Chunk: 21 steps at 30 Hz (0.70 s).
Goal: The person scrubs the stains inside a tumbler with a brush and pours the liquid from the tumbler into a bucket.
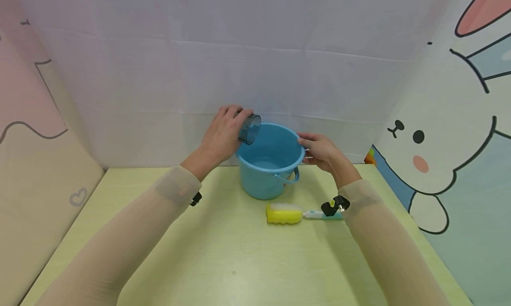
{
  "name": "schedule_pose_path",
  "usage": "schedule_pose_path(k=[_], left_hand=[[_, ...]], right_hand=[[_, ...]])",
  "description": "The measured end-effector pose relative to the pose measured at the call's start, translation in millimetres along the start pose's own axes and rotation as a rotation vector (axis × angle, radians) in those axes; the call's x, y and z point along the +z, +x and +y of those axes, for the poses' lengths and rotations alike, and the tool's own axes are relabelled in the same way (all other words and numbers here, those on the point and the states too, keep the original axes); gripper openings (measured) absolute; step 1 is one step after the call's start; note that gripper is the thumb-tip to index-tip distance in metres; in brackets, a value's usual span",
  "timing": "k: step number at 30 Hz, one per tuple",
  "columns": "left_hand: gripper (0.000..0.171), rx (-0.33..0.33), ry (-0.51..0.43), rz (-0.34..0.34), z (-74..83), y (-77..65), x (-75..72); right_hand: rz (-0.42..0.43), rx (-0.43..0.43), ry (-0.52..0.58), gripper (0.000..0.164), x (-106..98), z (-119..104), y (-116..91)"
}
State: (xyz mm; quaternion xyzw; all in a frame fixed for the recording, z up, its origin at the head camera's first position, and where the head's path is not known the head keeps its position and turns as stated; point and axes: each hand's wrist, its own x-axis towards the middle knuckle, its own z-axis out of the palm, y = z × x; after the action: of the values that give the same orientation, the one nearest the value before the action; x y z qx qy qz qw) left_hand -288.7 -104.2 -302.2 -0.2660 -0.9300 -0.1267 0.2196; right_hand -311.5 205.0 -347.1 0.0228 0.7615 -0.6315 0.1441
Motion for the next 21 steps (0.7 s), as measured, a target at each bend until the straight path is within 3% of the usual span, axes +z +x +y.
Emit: schedule_pose_path(k=[21], left_hand=[[0.063, 0.034, 0.015, 0.027, 1.2, -1.3, 1.8]], right_hand=[[-0.001, 0.000, 0.000, 0.049, 0.1, -0.1, -0.9]])
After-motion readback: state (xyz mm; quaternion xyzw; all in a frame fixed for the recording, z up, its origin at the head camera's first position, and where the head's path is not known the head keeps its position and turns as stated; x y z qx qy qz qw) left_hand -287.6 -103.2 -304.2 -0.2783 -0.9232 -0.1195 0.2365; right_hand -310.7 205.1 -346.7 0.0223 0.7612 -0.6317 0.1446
